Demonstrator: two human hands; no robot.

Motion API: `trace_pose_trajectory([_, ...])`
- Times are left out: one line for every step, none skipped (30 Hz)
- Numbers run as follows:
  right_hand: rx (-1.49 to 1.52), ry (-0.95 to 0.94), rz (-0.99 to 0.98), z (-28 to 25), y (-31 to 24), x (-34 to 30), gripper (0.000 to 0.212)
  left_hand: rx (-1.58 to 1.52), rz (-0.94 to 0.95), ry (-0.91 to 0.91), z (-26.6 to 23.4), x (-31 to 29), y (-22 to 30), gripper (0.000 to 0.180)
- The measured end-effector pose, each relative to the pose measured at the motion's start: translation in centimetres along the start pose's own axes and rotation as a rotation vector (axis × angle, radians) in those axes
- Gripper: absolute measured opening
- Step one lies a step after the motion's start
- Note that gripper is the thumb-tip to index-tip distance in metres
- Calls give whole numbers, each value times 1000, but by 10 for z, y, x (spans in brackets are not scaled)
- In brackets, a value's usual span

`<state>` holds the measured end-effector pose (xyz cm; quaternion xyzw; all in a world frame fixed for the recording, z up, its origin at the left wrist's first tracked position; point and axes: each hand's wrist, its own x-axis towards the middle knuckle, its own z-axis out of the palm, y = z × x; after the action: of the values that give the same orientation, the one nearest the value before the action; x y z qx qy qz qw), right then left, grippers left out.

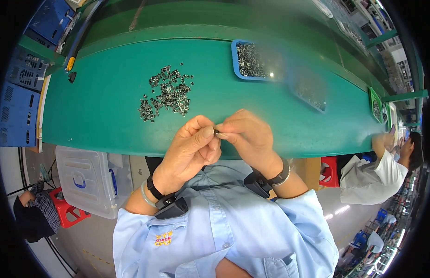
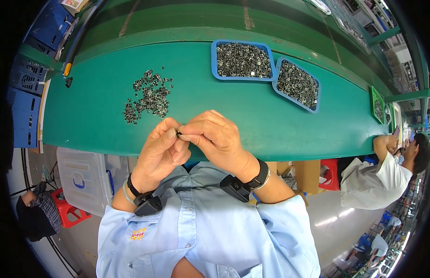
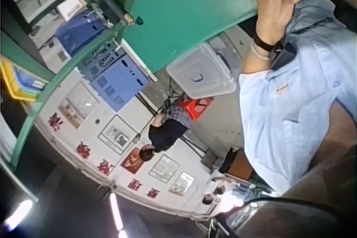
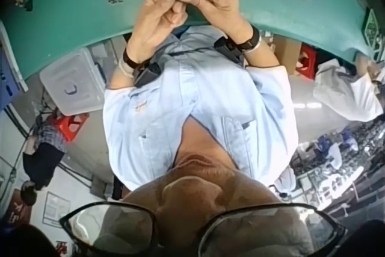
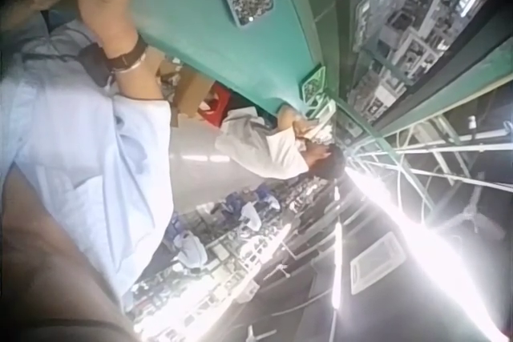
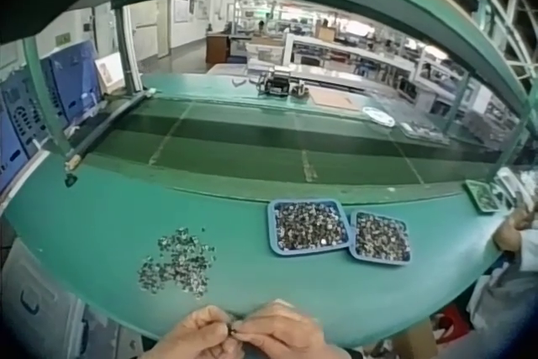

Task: The person is manually assembling small metal components on an industrial production line.

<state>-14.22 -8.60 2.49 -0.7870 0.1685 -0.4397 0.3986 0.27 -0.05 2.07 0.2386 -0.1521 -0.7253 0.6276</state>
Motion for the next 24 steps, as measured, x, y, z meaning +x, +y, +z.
trace_pose_trajectory([-29,-12,-32,-1,0,2,17,-5,-6,-12,0,0,0,18])
trace_pose_trajectory([-57,-24,-64,-2,0,3,17,-9,-12,-24,0,1,1,18])
trace_pose_trajectory([-57,-24,-64,-2,0,4,17,-13,-17,-36,-1,1,1,18])
trace_pose_trajectory([-60,-27,-91,-2,1,5,18,-13,-17,-35,-1,0,2,18])
trace_pose_trajectory([-63,-30,-118,-2,1,5,18,-8,-22,-34,-2,0,2,18])
trace_pose_trajectory([-65,-33,-144,-2,2,6,18,-2,-27,-32,-2,0,3,18])
trace_pose_trajectory([-64,-33,-144,-3,1,6,18,3,-32,-31,-3,-1,4,18])
trace_pose_trajectory([-77,-52,-141,-4,0,7,18,3,-33,-30,-2,-1,5,18])
trace_pose_trajectory([-91,-70,-137,-6,-2,8,18,18,-40,-18,-1,-1,6,18])
trace_pose_trajectory([-104,-89,-134,-7,-3,9,18,32,-47,-5,0,-2,8,18])
trace_pose_trajectory([-104,-89,-133,-7,-3,10,18,46,-54,8,1,-2,9,18])
trace_pose_trajectory([-117,-96,-140,-8,-3,10,18,45,-55,8,1,-2,10,18])
trace_pose_trajectory([-130,-104,-148,-8,-3,11,18,53,-61,7,1,-1,12,17])
trace_pose_trajectory([-142,-111,-156,-8,-3,11,18,61,-67,6,1,-1,14,16])
trace_pose_trajectory([-142,-110,-155,-9,-2,11,18,68,-74,5,1,-1,15,15])
trace_pose_trajectory([-142,-113,-158,-10,-2,11,18,69,-74,6,1,-1,15,15])
trace_pose_trajectory([-141,-116,-161,-10,-1,11,17,99,-79,20,2,-1,16,15])
trace_pose_trajectory([-141,-120,-163,-11,-1,11,17,128,-84,33,2,-1,16,15])
trace_pose_trajectory([-142,-119,-163,-11,0,10,17,157,-89,46,2,0,17,16])
trace_pose_trajectory([-110,-110,-126,-11,0,9,16,157,-90,46,3,0,17,16])
trace_pose_trajectory([-78,-100,-89,-10,1,8,16,123,-94,50,5,0,16,17])
trace_pose_trajectory([-46,-91,-52,-10,2,7,15,89,-98,55,6,1,16,17])
trace_pose_trajectory([-46,-92,-51,-9,3,6,15,54,-102,61,7,0,15,18])
trace_pose_trajectory([-18,-84,-38,-8,5,5,15,53,-102,62,6,0,14,18])
